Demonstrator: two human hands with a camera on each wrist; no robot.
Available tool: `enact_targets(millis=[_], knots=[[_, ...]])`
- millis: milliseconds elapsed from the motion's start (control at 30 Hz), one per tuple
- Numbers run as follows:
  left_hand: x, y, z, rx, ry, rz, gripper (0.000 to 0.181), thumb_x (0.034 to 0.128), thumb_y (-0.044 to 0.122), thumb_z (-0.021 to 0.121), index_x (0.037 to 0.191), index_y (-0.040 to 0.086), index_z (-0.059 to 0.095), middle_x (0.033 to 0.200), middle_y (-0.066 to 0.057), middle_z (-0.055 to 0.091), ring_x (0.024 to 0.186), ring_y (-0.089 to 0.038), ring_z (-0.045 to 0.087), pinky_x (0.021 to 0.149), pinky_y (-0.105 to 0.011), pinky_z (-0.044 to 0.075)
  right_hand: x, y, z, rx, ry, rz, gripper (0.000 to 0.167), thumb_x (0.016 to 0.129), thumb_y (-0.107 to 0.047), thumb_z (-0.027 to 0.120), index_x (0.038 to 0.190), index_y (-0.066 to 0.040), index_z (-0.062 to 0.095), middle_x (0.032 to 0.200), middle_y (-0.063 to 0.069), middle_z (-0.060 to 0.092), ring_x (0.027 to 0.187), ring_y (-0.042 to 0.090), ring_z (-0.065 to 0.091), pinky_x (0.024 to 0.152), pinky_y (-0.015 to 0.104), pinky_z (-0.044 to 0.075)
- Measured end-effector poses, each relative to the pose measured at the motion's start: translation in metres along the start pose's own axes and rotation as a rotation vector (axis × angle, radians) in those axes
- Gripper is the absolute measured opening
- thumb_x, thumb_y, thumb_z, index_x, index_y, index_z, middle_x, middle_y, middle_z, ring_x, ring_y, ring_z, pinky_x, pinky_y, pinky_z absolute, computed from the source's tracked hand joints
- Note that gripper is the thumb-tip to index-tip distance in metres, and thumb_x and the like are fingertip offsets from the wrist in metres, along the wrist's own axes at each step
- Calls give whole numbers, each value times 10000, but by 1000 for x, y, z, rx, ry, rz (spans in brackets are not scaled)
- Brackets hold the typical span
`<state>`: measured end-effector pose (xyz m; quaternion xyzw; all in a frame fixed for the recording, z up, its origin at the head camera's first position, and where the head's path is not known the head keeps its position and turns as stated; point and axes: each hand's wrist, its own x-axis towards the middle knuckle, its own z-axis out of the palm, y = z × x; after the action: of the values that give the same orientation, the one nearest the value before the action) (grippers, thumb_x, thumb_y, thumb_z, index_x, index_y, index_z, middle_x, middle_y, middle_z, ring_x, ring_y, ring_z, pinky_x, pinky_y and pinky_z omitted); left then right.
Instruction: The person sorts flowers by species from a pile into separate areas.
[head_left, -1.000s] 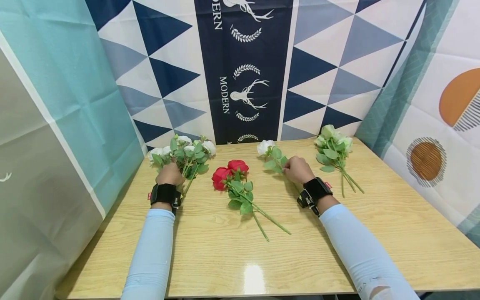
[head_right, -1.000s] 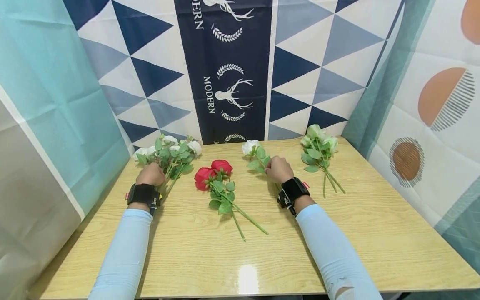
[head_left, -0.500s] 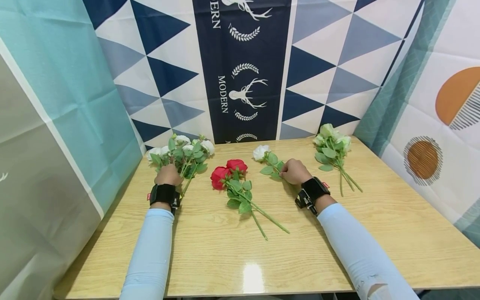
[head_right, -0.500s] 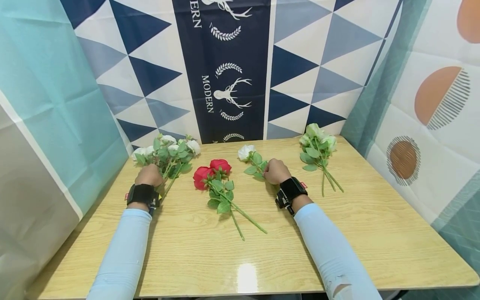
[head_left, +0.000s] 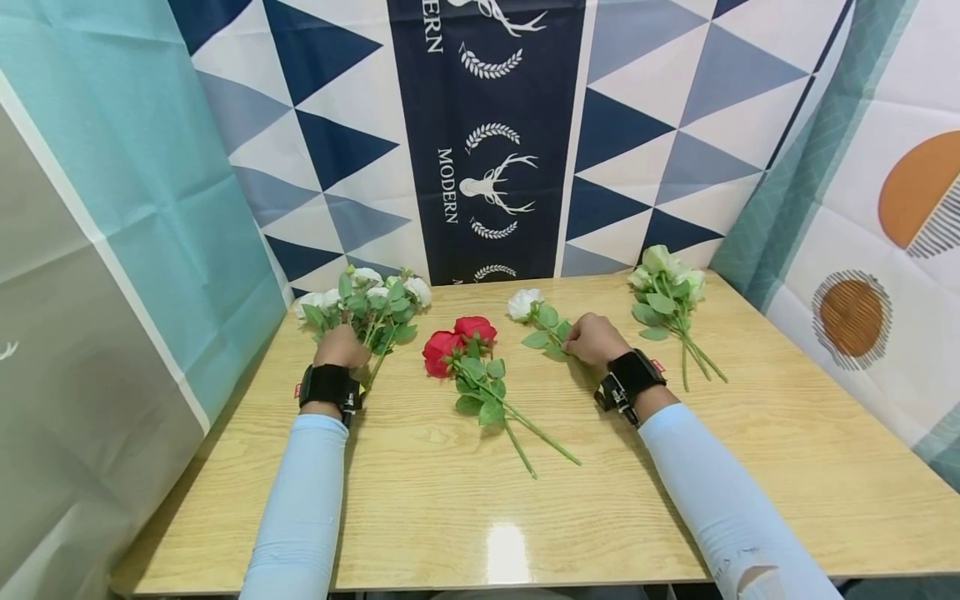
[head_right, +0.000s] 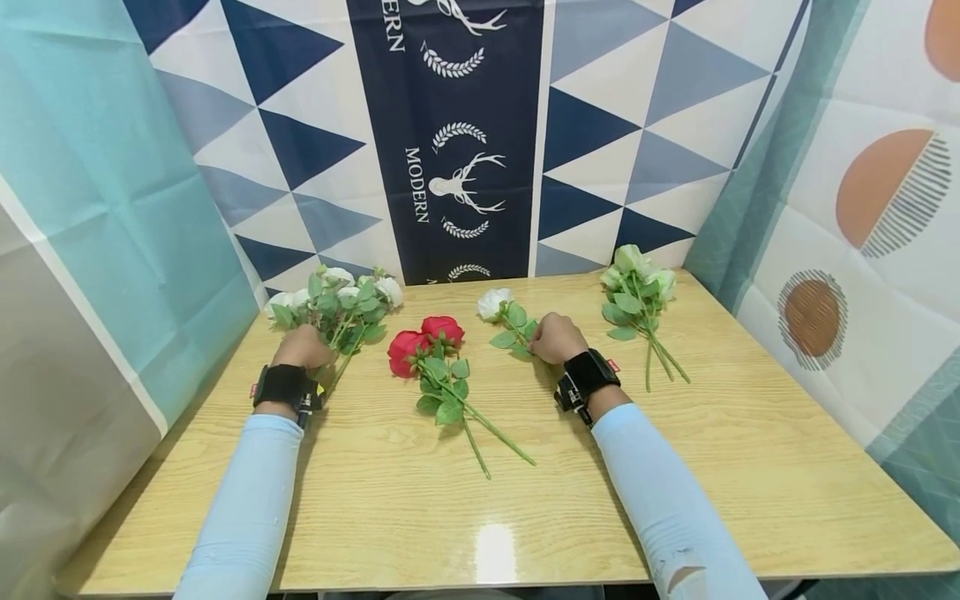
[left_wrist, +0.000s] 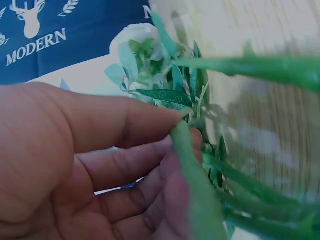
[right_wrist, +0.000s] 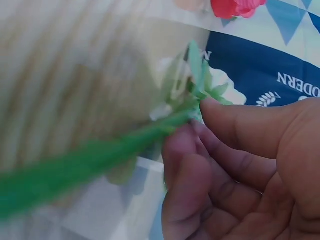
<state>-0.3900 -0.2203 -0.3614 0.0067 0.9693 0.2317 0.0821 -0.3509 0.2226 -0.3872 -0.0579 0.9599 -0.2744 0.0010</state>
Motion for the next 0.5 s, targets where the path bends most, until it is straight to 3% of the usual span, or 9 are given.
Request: enact_targets(millis=[167,333,500], knots=[[-1,2,-4,-41,-38,48,431,877,-60,500,508,155,436,488,39,272,445,-105,204,444,-277,252,0,-1,-11,28,13,9,214,995,-114,647,888,-8,799,839,123,732,567,160,467,544,298,371],[-2,4,-7,-30,-20,55,462,878,-55,521,494,170,395,500,39,242,457,-106,189,444,-278,251,-4,-4,-23,80,36,13,271,1016,-146,625,891,35,783,823,167,726,510,144,461,536,309,389],[-4,5,-9,0,13,-1,449,960,7,505,554,165,397,525,22,237,483,-130,208,475,-320,279,-10,-7,-33,88,65,2,309,1031,-191,617,926,52,776,784,222,711,567,185,556,586,332,427]])
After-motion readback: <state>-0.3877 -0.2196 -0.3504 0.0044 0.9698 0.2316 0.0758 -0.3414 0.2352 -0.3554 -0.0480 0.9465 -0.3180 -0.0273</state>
